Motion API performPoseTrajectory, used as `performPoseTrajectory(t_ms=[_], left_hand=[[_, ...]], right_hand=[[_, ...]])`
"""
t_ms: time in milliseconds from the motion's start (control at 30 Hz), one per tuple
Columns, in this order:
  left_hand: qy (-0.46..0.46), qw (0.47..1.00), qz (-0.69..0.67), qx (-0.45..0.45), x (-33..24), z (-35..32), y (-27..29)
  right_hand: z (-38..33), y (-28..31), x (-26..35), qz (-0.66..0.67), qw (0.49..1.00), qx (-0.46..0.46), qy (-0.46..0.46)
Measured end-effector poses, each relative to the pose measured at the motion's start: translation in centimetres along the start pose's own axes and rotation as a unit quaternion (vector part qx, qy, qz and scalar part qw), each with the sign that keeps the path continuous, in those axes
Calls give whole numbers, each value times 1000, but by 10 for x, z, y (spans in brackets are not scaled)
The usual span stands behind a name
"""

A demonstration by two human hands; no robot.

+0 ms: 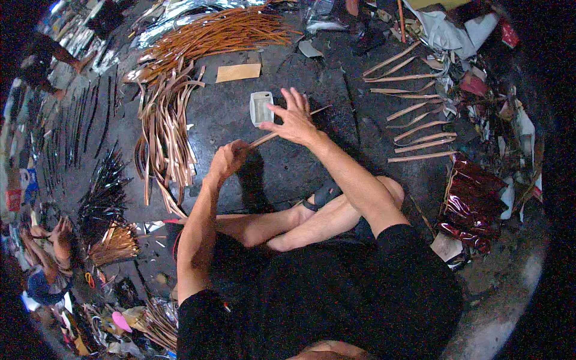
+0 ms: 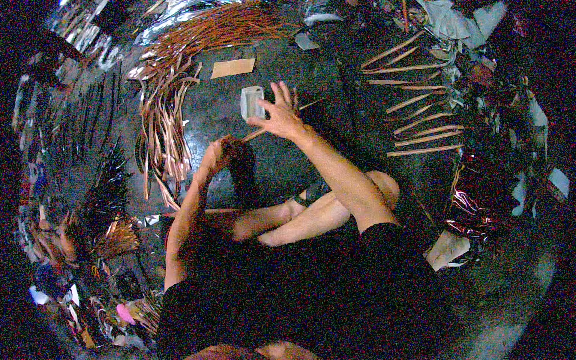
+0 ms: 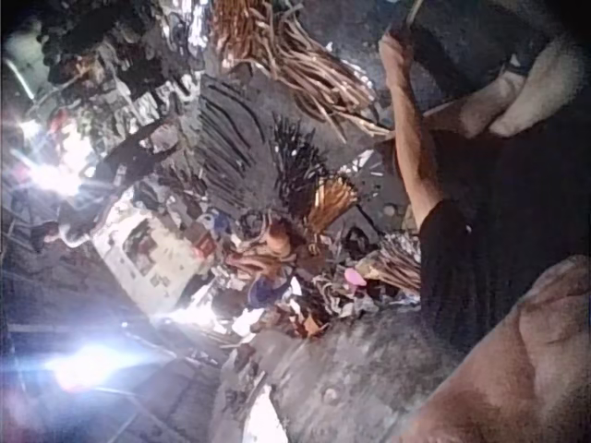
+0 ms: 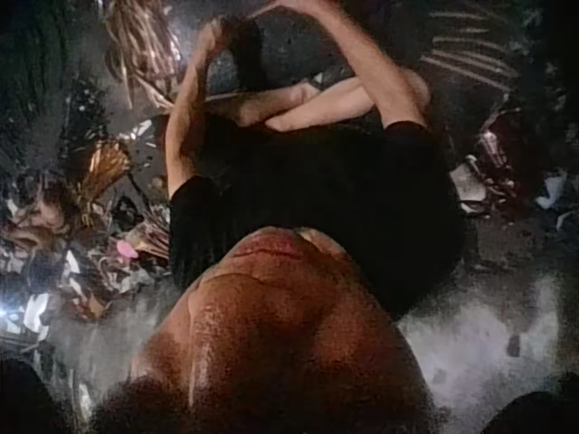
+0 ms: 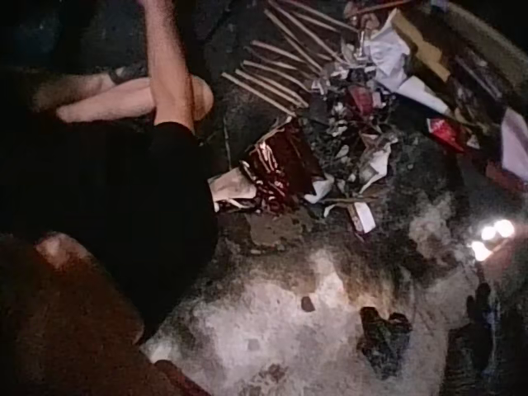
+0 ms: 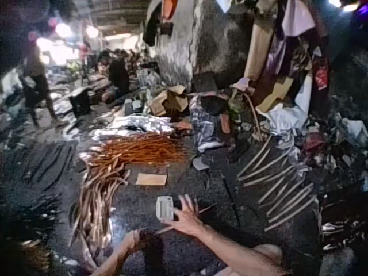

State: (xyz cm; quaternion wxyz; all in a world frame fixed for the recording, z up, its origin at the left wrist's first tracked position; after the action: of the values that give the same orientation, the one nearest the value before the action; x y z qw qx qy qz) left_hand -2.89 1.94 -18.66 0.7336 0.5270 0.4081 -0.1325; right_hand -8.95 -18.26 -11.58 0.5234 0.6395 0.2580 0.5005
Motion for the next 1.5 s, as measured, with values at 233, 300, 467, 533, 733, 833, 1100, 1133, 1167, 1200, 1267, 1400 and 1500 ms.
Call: performPoseTrajectory(t_ms=[233,300,467,533,733,833,1100,1133,1167,1200,1267,1400,1500], left_hand=[[7,998,-33,-51,-26,0,12],[18,999,-13,-36,-15,-1,9],[-14,998,59,-27,-20,1,5],[-32,999,26,-31,-12,-4,5],[13,1000,9,-17,-13,-3,5],[-9,996,-47,-78,27,-13,-4],[30,992,-124,15,39,-13,2],[22,991,-128,26,40,-14,-1],[15,993,-115,14,36,-14,-3],[5,995,-99,3,27,-11,-2],[18,997,-75,-5,22,-11,1],[7,996,-77,-42,-5,1,-3],[20,998,-50,-35,7,9,-15]], right_hand=[[8,-21,12,-31,999,-23,3],[4,-15,20,-20,1000,-2,3],[2,-9,-28,131,977,-165,-25],[-2,14,-72,279,942,-122,-142],[-50,29,-146,304,862,149,-378],[-49,23,-133,249,878,166,-373],[-66,-57,-37,44,953,220,-202],[-69,-77,-13,25,963,238,-127],[-75,-82,11,26,954,266,-136],[-79,-78,25,106,988,103,-33],[-75,-63,38,177,973,147,-24],[-39,-5,10,129,983,-100,-82],[-19,-7,18,45,993,-109,-19]])
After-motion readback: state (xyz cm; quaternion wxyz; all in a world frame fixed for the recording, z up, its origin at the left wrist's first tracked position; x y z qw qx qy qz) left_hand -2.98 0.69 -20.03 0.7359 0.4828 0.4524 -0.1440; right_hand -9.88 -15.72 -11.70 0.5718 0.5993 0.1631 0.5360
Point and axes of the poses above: each hand's wrist, its own z-axis towards the middle knuckle, its own y-axis out of the back of the hand, x = y × z, the point moved 5 cm from there along z, towards the middle knuckle, and after that the axes turned 14 degrees about -y, right-handed, at the moved point
